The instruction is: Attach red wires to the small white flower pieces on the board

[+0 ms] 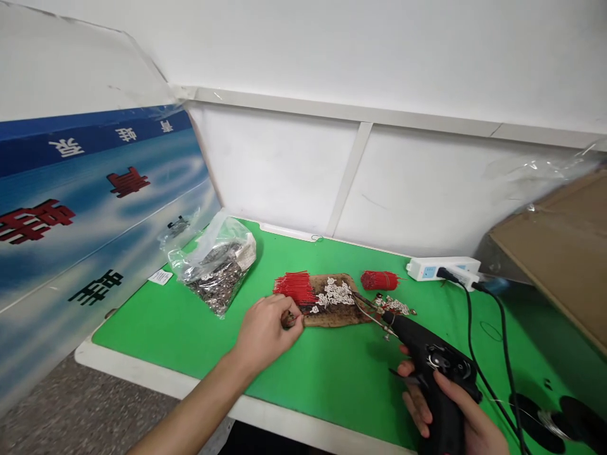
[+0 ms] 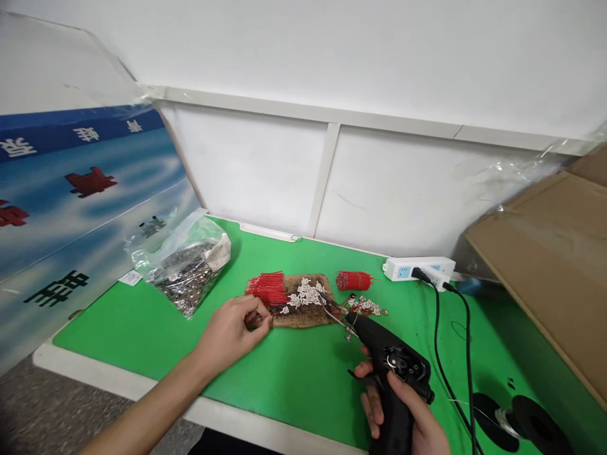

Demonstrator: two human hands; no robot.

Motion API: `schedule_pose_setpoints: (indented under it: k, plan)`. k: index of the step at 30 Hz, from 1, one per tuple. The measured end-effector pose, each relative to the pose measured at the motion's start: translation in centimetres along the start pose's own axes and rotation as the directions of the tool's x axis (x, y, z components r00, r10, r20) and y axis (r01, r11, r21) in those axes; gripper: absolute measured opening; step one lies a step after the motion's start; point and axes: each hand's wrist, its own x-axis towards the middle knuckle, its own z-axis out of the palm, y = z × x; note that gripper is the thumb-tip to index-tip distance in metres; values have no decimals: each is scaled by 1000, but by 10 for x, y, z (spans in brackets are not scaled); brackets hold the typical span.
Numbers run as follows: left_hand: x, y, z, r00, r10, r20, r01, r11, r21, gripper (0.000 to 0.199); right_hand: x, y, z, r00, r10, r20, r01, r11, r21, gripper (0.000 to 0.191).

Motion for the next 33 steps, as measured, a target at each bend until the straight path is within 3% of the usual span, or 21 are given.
schedule_pose_setpoints:
  k: [11,22,25,28,33]
  plan:
    - [2,1,-4,1000,2,5,-2,998,-64,15,1,0,-1,1000,-10,-14,11,998,63,47]
    - [2,-4,-8,1000,7,23,-4,992,-129,28,1,0,2,995,-101,-5,100,978,182,38]
    - [4,12,-7,995,94,32,-90,992,-93,26,2,-2,-1,994,-106,17,98,960,264,40]
    - [19,42,6,974,206,94,-198,977,-83,18,3,-4,-5,993,-113,29,97,940,328,42]
    - [61,92,44,982,140,123,-136,990,-42,13,5,-7,-10,993,-114,32,95,928,360,42]
